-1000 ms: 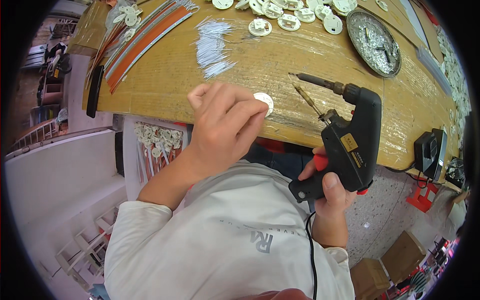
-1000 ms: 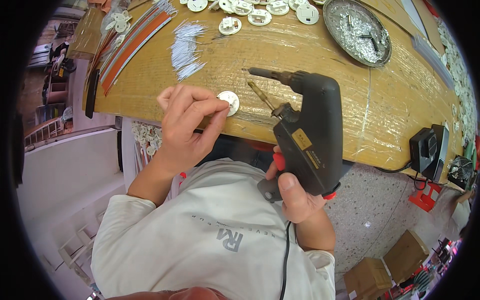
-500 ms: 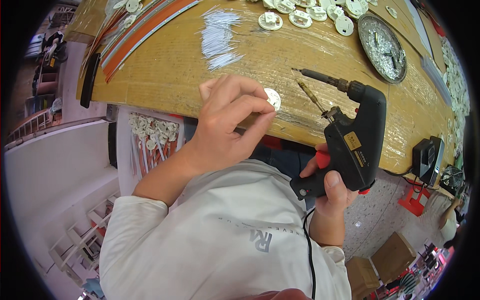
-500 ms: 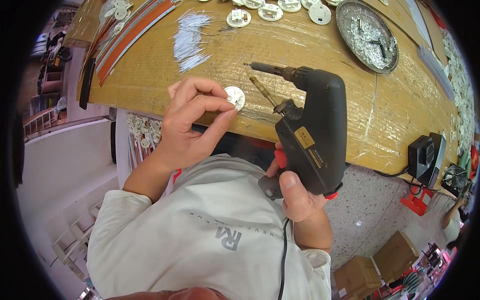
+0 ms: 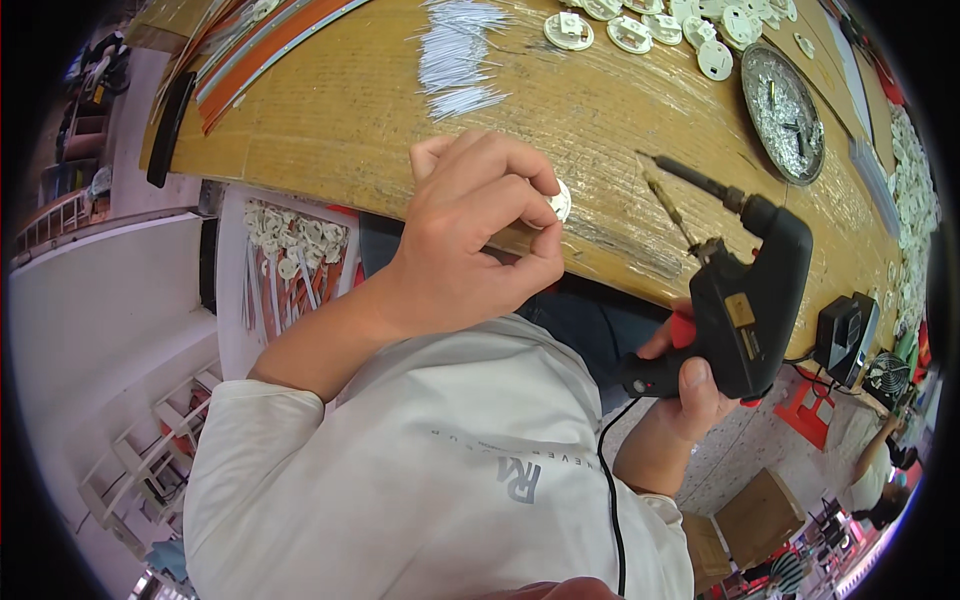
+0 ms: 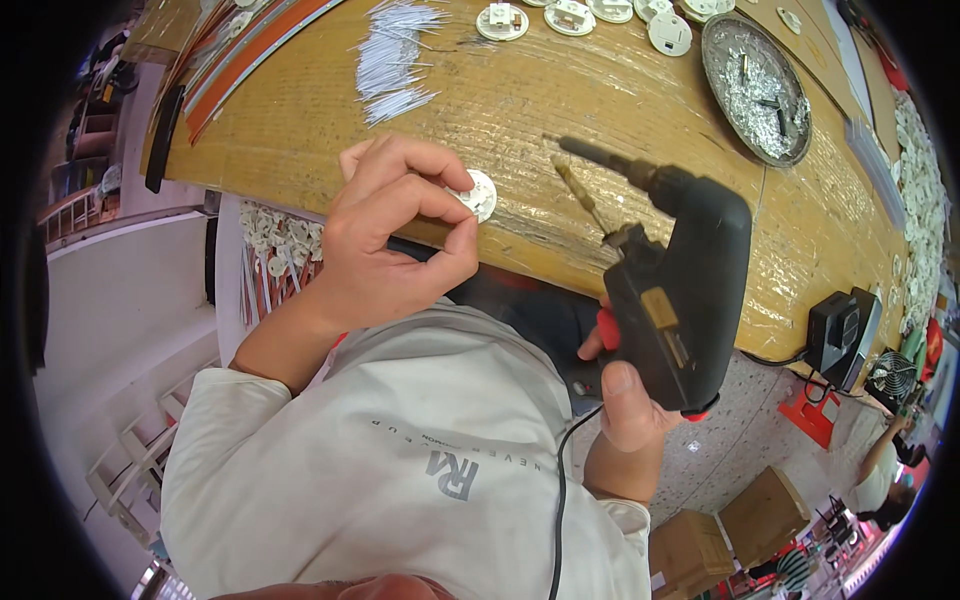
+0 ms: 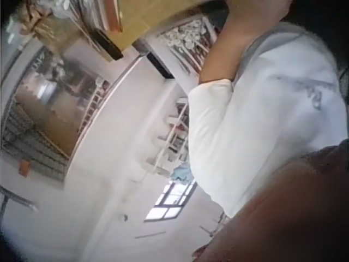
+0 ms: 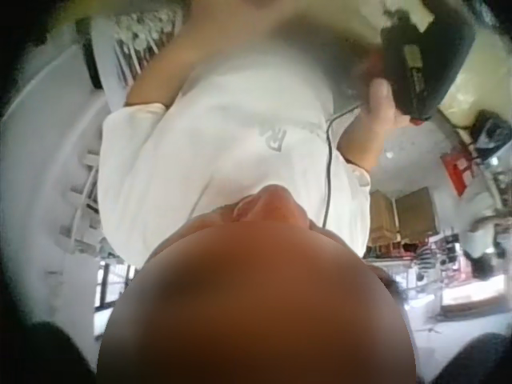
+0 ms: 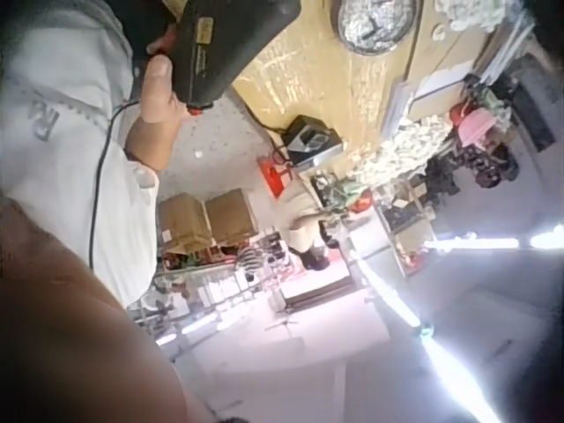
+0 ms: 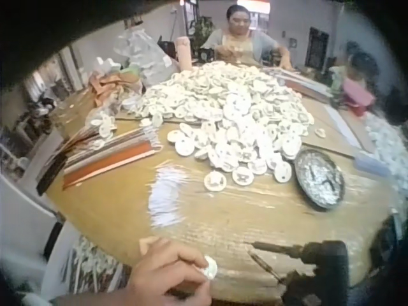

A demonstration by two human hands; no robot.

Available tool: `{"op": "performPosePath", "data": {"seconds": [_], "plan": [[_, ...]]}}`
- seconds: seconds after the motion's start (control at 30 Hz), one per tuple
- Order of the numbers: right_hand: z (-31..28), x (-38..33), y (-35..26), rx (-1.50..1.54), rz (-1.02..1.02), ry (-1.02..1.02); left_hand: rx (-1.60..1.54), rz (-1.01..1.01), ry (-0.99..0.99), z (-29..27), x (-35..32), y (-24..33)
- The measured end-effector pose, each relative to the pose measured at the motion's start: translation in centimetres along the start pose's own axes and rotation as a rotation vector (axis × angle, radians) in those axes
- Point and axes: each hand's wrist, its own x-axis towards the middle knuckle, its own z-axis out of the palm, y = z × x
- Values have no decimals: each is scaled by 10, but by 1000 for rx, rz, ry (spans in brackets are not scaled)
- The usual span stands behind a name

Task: Applying hot glue to small circular plastic components at a manual workstation.

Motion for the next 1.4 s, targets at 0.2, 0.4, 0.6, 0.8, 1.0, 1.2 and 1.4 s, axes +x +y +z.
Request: {"op": "performPosePath", "data": {"seconds": [0.2,0.4,0.6,0.8,1.0,1.2,1.4], "plan": [[-24,-2,4,-15,29,-129,-26,-29,-32,-2,0,-1],[-25,5,7,-178,-85,-246,-22,-24,-61,-4,1,0],[-21,13,5,-274,-196,-320,-23,-40,-69,-5,0,-1],[-21,14,2,-311,-181,-335,-26,-44,-73,-5,1,0],[-23,17,1,-384,-199,-353,-28,-42,-73,-5,1,-1],[-22,12,0,-363,-169,-309,-26,-39,-73,-5,1,0],[-36,-5,7,-45,53,-167,-18,-41,-74,-5,0,-1]]}}
